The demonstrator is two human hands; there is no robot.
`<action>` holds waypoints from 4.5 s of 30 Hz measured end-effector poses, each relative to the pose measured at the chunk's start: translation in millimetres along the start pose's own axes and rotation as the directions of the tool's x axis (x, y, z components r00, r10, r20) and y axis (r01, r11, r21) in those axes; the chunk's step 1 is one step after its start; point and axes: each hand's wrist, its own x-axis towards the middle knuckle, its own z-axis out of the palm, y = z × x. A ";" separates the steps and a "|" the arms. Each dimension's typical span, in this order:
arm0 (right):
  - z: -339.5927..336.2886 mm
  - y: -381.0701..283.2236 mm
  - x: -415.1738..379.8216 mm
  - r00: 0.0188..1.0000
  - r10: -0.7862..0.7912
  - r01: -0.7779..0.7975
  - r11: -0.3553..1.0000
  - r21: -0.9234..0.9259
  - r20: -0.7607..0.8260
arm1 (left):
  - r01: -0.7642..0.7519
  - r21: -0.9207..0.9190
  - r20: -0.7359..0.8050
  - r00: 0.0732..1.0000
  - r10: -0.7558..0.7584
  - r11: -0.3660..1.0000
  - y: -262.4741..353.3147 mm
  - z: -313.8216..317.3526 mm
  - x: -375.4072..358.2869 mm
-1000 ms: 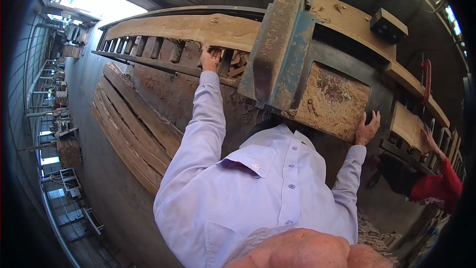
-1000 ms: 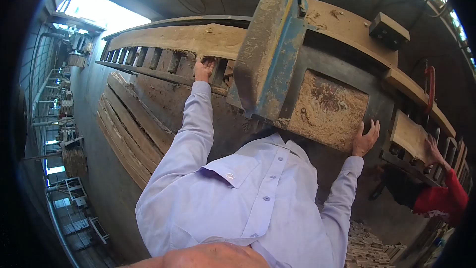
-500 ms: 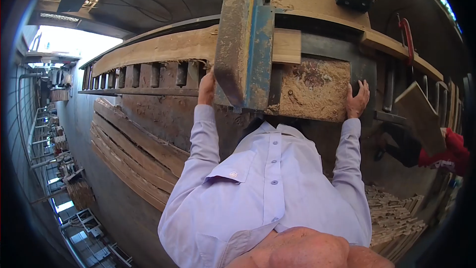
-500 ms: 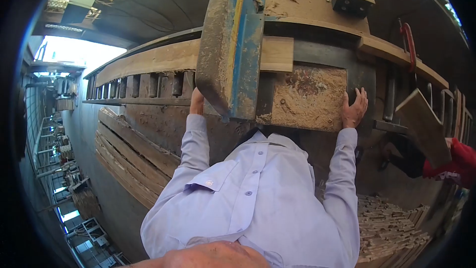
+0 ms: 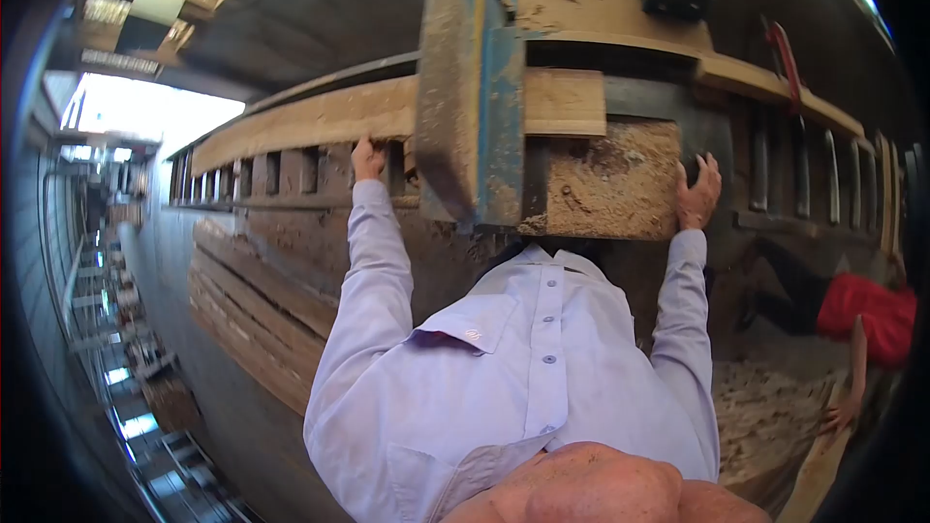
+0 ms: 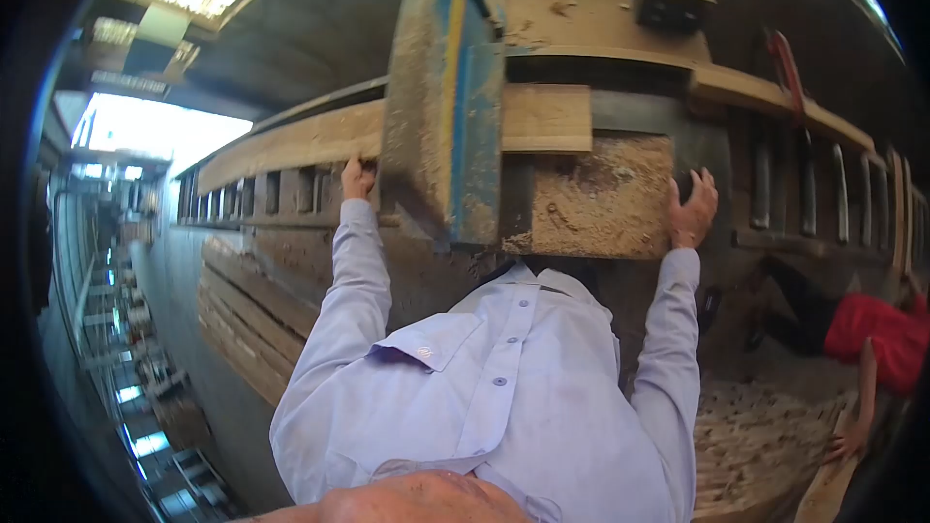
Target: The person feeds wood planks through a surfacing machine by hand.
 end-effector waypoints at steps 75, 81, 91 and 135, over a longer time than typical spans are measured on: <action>34.8 -4.2 44.4 0.958 0.279 -0.272 0.958 -0.091 0.068 | -0.133 0.226 0.065 0.990 0.122 0.965 -23.8 33.5 -52.1; 38.3 -0.2 42.6 0.959 0.273 -0.264 0.958 -0.114 0.074 | -0.110 0.236 0.013 0.994 0.110 0.966 -17.8 44.5 -66.3; 30.9 -13.6 43.5 0.956 0.283 -0.275 0.956 -0.104 0.076 | -0.037 0.305 0.002 0.999 0.038 0.952 -7.9 41.9 -60.7; 42.2 19.2 42.9 0.989 0.104 -0.086 0.982 -0.167 0.101 | -0.312 0.676 -0.179 0.809 0.560 0.667 -37.3 77.0 -66.5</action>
